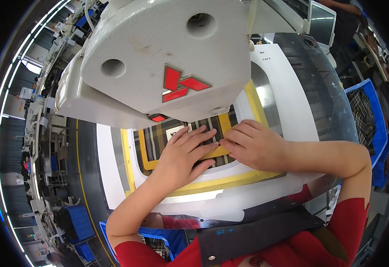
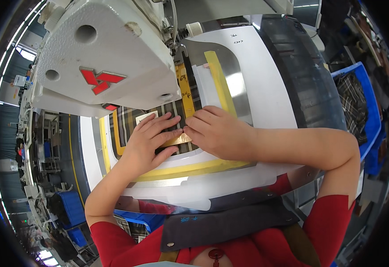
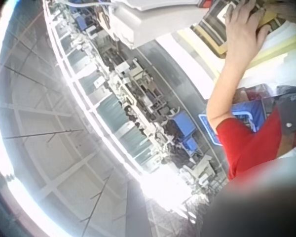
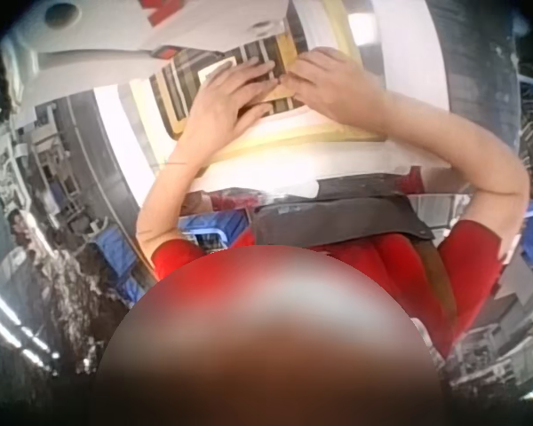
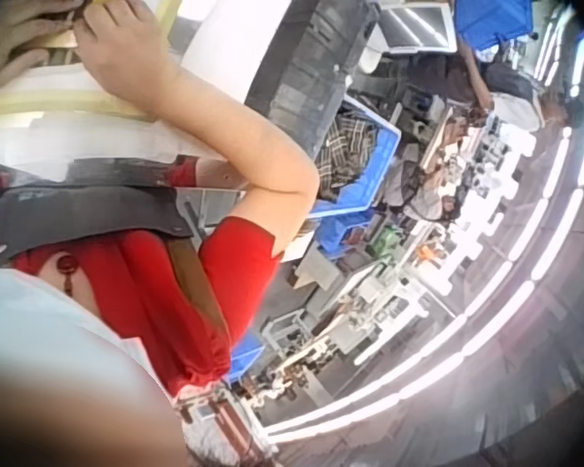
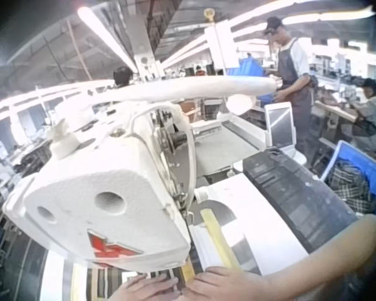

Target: Operating an industrial sewing machine to stitch leather or fabric components together.

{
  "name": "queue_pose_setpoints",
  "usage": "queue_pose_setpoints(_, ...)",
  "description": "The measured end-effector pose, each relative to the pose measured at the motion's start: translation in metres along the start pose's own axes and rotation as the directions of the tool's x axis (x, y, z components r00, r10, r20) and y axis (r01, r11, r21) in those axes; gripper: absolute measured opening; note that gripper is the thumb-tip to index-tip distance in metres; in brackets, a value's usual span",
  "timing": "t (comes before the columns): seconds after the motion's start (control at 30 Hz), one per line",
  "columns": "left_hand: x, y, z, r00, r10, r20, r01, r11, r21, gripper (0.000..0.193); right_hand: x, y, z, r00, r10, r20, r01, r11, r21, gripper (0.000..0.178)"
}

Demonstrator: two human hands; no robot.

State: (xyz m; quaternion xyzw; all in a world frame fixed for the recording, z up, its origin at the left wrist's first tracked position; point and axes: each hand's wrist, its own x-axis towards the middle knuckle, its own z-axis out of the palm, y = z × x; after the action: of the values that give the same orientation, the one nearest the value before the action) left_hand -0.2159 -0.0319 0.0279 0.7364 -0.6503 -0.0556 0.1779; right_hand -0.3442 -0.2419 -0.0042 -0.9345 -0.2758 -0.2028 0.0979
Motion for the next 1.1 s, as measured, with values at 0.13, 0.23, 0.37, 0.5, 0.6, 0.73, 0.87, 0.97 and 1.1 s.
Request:
queue_pose_setpoints(0.13, 0.002, -0.001, 0.004, 1.000, -0.028, -0.011, 0.029, 1.000, 0.013, 0.038, -0.002, 0.004, 0.004, 1.000, 0.012, -0.020, -0.012, 1.000, 0.000, 0.033)
queue_pose_setpoints(0.23, 0.002, -0.004, 0.006, 0.999, -0.032, -0.021, 0.033, 0.999, 0.012, 0.037, -0.002, 0.006, 0.005, 0.999, 0.029, -0.029, -0.029, 1.000, 0.012, 0.032)
queue_pose_setpoints(0.37, 0.004, -0.004, 0.008, 0.998, -0.045, -0.043, 0.046, 0.998, 0.030, 0.036, -0.007, 0.007, 0.008, 0.998, 0.015, -0.053, -0.017, 0.999, -0.034, 0.032)
queue_pose_setpoints(0.5, 0.001, -0.002, 0.009, 0.987, -0.158, -0.009, 0.158, 0.985, 0.075, 0.036, -0.008, 0.006, 0.009, 0.995, 0.032, -0.096, -0.039, 0.997, -0.067, 0.030)
queue_pose_setpoints(0.6, 0.002, -0.005, 0.012, 0.991, -0.059, -0.120, 0.073, 0.991, 0.111, 0.042, -0.008, 0.008, 0.008, 0.994, 0.053, -0.100, -0.062, 0.994, -0.087, 0.028)
queue_pose_setpoints(0.73, -0.002, -0.009, 0.013, 0.986, -0.158, -0.047, 0.163, 0.976, 0.145, 0.043, -0.012, 0.008, 0.009, 0.988, 0.147, -0.040, -0.149, 0.987, -0.057, 0.026)
queue_pose_setpoints(0.87, -0.003, -0.011, 0.012, 0.986, -0.136, -0.093, 0.142, 0.988, 0.064, 0.045, -0.011, 0.010, 0.016, 0.982, 0.106, -0.157, -0.109, 0.994, -0.013, 0.023)
queue_pose_setpoints(0.97, -0.007, -0.007, 0.007, 0.987, -0.148, -0.058, 0.151, 0.987, 0.057, 0.049, -0.007, 0.014, 0.011, 0.984, 0.148, -0.095, -0.152, 0.988, -0.040, 0.028)
queue_pose_setpoints(1.1, -0.018, 0.006, 0.006, 0.983, -0.133, -0.124, 0.136, 0.991, 0.019, 0.049, -0.008, 0.013, 0.013, 0.987, 0.133, -0.090, -0.134, 0.991, -0.008, 0.027)
